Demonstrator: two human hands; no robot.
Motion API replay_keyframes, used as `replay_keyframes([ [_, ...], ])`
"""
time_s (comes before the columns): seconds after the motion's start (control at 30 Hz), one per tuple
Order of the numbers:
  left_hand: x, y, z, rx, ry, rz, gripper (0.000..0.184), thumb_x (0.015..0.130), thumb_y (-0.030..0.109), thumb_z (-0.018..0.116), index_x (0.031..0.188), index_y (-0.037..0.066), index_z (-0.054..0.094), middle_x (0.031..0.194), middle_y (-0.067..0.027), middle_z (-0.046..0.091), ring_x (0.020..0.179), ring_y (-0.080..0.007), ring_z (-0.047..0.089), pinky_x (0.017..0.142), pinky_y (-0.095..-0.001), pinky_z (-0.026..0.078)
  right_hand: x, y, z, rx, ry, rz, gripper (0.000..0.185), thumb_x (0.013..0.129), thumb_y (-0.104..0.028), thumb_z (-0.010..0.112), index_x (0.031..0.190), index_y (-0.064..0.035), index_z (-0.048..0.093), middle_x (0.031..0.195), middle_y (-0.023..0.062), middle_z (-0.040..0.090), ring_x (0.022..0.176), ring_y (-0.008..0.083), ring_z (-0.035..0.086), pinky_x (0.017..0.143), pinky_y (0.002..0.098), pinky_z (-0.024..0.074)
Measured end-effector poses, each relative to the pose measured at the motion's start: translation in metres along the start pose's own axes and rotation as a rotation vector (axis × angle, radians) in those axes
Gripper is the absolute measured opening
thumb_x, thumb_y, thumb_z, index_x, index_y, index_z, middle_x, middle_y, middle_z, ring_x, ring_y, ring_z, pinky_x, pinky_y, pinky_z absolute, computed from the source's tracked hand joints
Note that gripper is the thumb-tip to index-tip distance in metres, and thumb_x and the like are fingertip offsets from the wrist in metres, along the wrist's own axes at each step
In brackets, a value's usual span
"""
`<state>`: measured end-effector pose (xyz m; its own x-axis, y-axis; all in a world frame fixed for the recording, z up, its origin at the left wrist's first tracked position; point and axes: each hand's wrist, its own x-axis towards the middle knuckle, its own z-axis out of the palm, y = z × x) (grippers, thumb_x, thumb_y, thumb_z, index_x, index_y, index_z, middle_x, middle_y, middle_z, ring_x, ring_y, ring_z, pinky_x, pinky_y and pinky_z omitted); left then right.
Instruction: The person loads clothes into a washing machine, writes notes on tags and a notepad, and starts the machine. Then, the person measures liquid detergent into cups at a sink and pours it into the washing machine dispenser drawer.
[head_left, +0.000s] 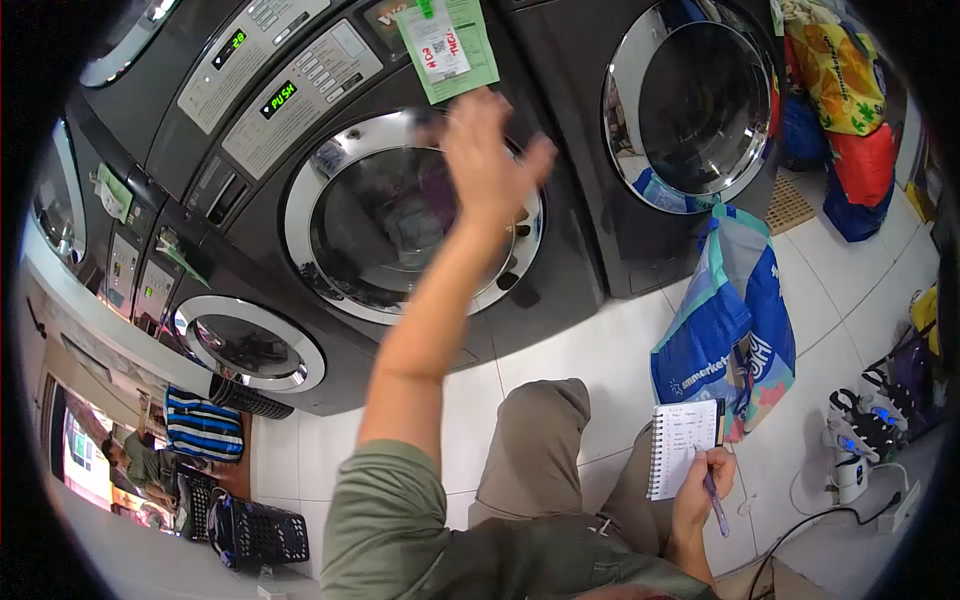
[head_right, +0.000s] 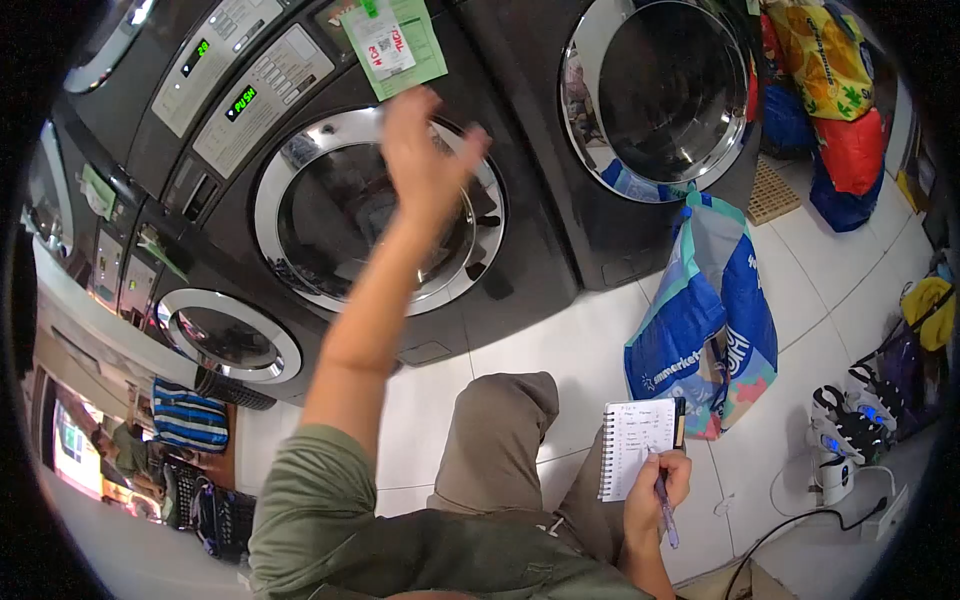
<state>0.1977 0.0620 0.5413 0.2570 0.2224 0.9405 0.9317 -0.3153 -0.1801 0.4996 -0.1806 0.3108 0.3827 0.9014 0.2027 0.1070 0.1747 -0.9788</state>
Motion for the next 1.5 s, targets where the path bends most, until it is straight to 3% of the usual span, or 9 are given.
replay_keyframes([
  [0.1,0.072,-0.068,0.005,0.625,-0.099,0.152,0.062,0.063,0.033,0.071,0.117,0.013,0.046,0.130,-0.0051,0.038,0.122,-0.0280,0.033,0.095,-0.0504,0.025,0.001,-0.001,0.000,-0.001,0.000,0.010,0.009,0.080,-0.001,0.050,0.079,-0.0019,0.041,0.074,0.0053,0.042,0.065,0.0110,0.039,0.060,0.0243,0.0351],
  [0.27,0.103,-0.106,0.007,0.832,-0.375,0.299,0.063,0.064,0.030,0.071,0.120,0.016,0.044,0.125,-0.0024,0.044,0.118,-0.0214,0.038,0.097,-0.0451,0.026,0.001,0.005,-0.004,0.018,-0.008,0.054,0.008,0.080,0.000,0.049,0.079,-0.0017,0.042,0.075,0.0050,0.042,0.067,0.0111,0.040,0.062,0.0248,0.0359],
  [0.63,0.106,-0.131,0.013,0.803,-0.298,0.433,0.040,0.072,0.022,0.063,0.109,0.014,0.051,0.104,-0.0043,0.058,0.104,-0.0216,0.050,0.090,-0.0406,0.034,0.002,0.009,-0.004,0.035,-0.021,-0.031,0.010,0.080,0.004,0.046,0.079,-0.0031,0.038,0.074,0.0041,0.039,0.067,0.0108,0.038,0.064,0.0239,0.0331],
  [0.8,0.112,-0.142,0.021,0.504,-0.126,0.217,0.017,0.080,0.021,0.051,0.089,0.009,0.060,0.074,-0.0117,0.063,0.072,-0.0266,0.060,0.071,-0.0376,0.041,0.001,0.008,-0.006,0.020,-0.028,-0.017,0.011,0.081,0.003,0.047,0.079,-0.0032,0.038,0.074,0.0040,0.039,0.067,0.0107,0.037,0.064,0.0238,0.0328],
  [1.2,0.114,-0.124,0.010,0.633,-0.304,0.218,0.031,0.084,0.029,0.050,0.103,0.006,0.056,0.082,-0.0136,0.064,0.078,-0.0257,0.062,0.082,-0.0378,0.043,0.004,0.004,-0.003,0.029,-0.019,0.032,0.010,0.080,0.002,0.048,0.078,-0.0034,0.040,0.074,0.0043,0.040,0.070,0.0108,0.038,0.064,0.0249,0.0340],
  [1.23,0.125,-0.047,-0.016,0.536,-0.590,-0.137,0.061,0.074,0.030,0.062,0.124,0.005,0.037,0.112,-0.0214,0.050,0.108,-0.0333,0.047,0.101,-0.0451,0.024,0.005,0.009,-0.002,0.001,0.000,-0.024,0.009,0.079,0.001,0.049,0.078,-0.0024,0.041,0.074,0.0052,0.042,0.068,0.0122,0.040,0.064,0.0259,0.0361],
  [1.33,0.053,0.011,-0.001,0.076,-0.428,-0.151,0.041,0.080,0.025,0.057,0.113,0.003,0.047,0.094,-0.0149,0.058,0.089,-0.0268,0.056,0.086,-0.0350,0.039,-0.002,0.014,-0.006,-0.091,0.017,-0.009,0.008,0.078,0.003,0.053,0.079,-0.0021,0.047,0.076,0.0037,0.046,0.069,0.0111,0.043,0.063,0.0246,0.0377],
  [1.43,-0.073,0.111,-0.013,-0.714,-0.762,-0.167,0.039,0.073,0.039,0.067,0.077,0.000,0.061,0.070,-0.0101,0.060,0.066,-0.0161,0.059,0.058,-0.0301,0.045,0.000,0.016,-0.005,0.027,0.021,-0.029,0.010,0.079,0.004,0.053,0.079,-0.0026,0.045,0.077,0.0049,0.048,0.065,0.0083,0.042,0.059,0.0212,0.0360],
  [1.5,-0.153,0.169,-0.039,-0.987,-1.359,-0.698,0.044,0.076,0.043,0.064,0.079,-0.001,0.061,0.069,-0.0090,0.060,0.061,-0.0114,0.058,0.053,-0.0262,0.044,0.001,0.016,-0.007,0.079,0.006,-0.061,0.012,0.078,0.006,0.054,0.080,-0.0014,0.045,0.075,0.0045,0.048,0.065,0.0081,0.042,0.059,0.0206,0.0363],
])
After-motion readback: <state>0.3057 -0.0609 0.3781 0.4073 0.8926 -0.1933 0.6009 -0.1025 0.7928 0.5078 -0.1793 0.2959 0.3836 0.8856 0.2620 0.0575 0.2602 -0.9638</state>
